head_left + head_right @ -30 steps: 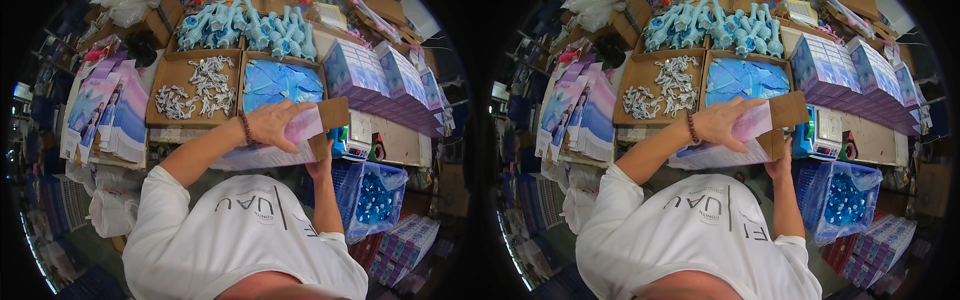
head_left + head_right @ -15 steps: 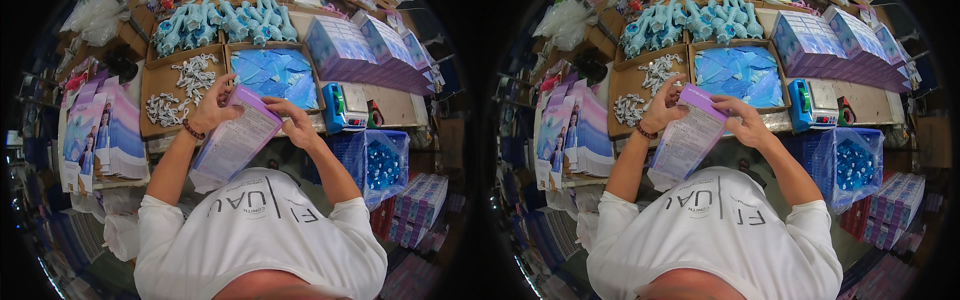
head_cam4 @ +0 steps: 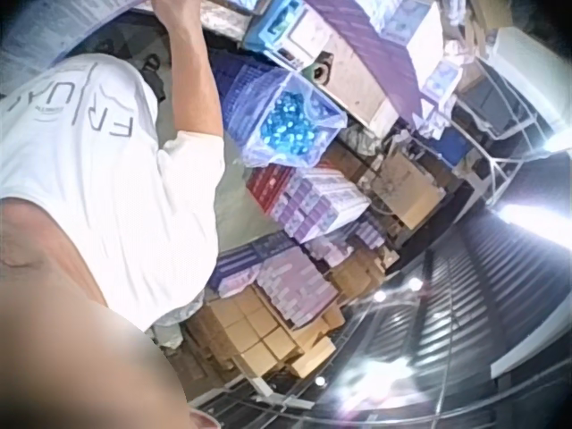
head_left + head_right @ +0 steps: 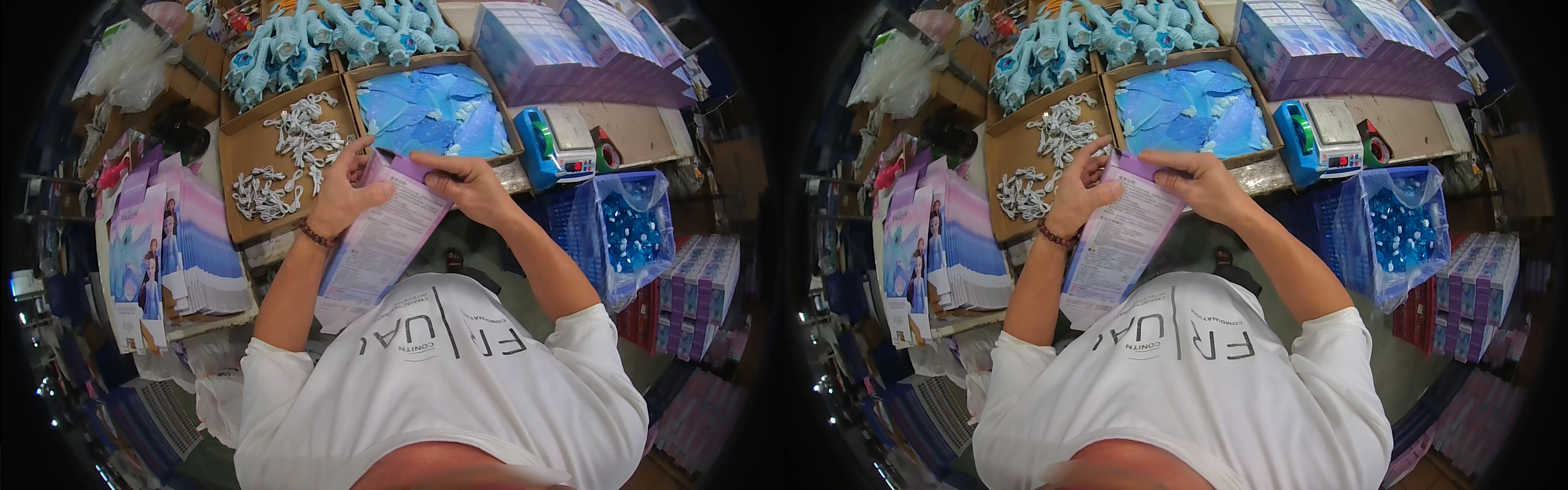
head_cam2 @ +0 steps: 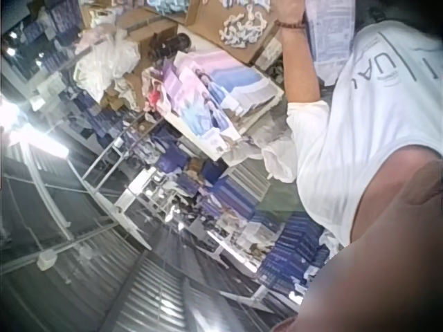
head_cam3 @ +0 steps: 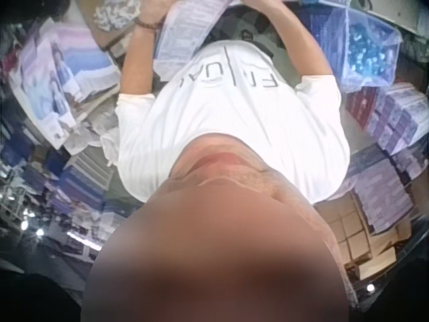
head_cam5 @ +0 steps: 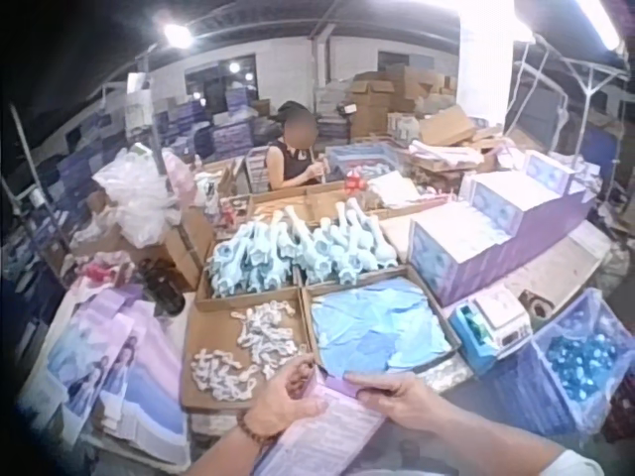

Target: The person repeatedly assembles small kits by folding flat boxes, inserting a blue plastic toy and a blue paper insert, and closing the box. The finished boxes are stacked on the table.

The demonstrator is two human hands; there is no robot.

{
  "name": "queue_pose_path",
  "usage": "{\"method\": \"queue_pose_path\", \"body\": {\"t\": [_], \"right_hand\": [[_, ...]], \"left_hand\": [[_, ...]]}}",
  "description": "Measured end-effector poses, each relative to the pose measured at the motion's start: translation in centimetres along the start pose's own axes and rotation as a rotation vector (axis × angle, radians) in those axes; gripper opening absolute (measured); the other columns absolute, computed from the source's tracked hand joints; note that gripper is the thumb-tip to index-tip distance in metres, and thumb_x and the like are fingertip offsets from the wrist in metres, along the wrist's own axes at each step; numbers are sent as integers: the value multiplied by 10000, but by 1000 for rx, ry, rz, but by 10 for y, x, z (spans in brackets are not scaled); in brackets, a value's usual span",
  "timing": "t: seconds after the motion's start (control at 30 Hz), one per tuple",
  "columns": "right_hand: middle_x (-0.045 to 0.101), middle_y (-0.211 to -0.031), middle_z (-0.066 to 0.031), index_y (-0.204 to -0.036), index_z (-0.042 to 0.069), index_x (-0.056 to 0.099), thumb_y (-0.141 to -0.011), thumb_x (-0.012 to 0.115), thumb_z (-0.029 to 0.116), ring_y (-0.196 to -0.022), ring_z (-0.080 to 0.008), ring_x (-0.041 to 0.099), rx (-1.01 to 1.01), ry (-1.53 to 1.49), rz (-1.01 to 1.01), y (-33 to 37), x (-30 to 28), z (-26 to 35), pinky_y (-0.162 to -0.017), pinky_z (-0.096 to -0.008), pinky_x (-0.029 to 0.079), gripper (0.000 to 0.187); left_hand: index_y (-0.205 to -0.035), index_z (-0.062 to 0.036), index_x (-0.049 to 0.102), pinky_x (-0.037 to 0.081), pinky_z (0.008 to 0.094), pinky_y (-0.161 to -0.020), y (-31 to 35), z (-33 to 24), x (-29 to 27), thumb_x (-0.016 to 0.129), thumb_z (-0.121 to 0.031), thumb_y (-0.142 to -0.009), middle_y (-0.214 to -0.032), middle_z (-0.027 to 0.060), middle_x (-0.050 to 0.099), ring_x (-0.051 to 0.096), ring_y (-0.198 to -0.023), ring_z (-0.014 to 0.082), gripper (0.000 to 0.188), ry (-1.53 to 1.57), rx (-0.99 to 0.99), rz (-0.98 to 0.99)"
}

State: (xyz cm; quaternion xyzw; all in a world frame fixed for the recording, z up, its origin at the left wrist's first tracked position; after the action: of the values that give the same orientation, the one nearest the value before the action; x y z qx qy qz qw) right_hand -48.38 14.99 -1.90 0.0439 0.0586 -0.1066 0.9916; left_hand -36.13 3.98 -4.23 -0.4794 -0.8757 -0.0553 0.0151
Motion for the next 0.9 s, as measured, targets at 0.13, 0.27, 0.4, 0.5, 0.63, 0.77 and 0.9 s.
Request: {"method": "queue_pose_path", "body": {"t": [0.13, 0.27, 0.4, 0.5, 0.63, 0.77, 0.9], "right_hand": [[580, -1355, -87, -1311, 64, 593, -949, 562, -3, -1229, -171, 532, -62, 47, 100, 13, -2, -1, -1011, -277, 427, 370], [384, -1515, -165, -1395, 60, 500, -978, 517, 127, -1393, -290, 374, -263, 208, 133, 40, -8, 10, -1129, -363, 308, 422], [483, -1423, -198, -1377, 46, 512, -983, 526, 226, -1333, -315, 452, -470, 282, 47, 67, -48, 8, -1100, -379, 352, 433], [594, -1292, -199, -1331, 33, 548, -980, 523, 243, -1225, -311, 552, -170, 112, -57, 79, -130, -53, -1037, -393, 415, 410], [662, -1155, -203, -1188, 56, 656, -924, 560, 402, -1074, -351, 631, 214, 638, -810, 127, -308, -133, -928, -387, 477, 446], [684, -1071, -212, -1107, 76, 701, -859, 581, 468, -1010, -383, 643, 463, 536, -578, 123, -339, -232, -890, -384, 488, 479], [701, -1006, -202, -1052, 55, 716, -834, 599, 424, -968, -372, 655, 426, 364, -530, 111, -341, -268, -873, -380, 491, 445]], "left_hand": [[-1432, -12, 395, 500, 309, -892, -6, 2, 13, 812, -130, -710, -1135, 112, 615, 599, -992, 165, 842, -17, -11, -11], [-1428, -46, 424, 500, 299, -883, -13, 1, 38, 792, -100, -717, -1126, 93, 617, 600, -977, 158, 802, 21, 3, -19], [-1370, -84, 520, 480, 314, -919, -28, 5, 81, 788, -112, -705, -1154, 102, 604, 587, -1029, 179, 718, -25, -27, 3], [-1321, -81, 561, 453, 344, -960, -40, -8, 116, 784, -157, -704, -1182, 129, 584, 563, -1093, 233, 660, -496, 116, -8], [-1210, -65, 598, 437, 365, -973, -41, -22, 155, 801, -208, -669, -1186, 148, 533, 542, -1119, 285, 595, -642, 285, -60], [-1190, -60, 577, 406, 382, -1013, -35, -15, 190, 783, -174, -657, -1234, 141, 508, 516, -1174, 296, 583, -801, 256, -101], [-1188, -61, 576, 401, 382, -1017, -29, -12, 204, 788, -181, -656, -1236, 151, 503, 512, -1174, 299, 585, -811, 205, -131]]}}
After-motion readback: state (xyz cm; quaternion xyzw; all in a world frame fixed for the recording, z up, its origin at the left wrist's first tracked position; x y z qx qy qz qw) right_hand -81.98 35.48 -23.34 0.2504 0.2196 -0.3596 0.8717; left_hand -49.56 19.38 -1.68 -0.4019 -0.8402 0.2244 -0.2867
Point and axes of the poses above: each hand's wrist, its own y-axis away from the middle knuckle, its own x-axis out of the palm, z = x × y, the point moved 10 cm from there along -y, towards the middle knuckle
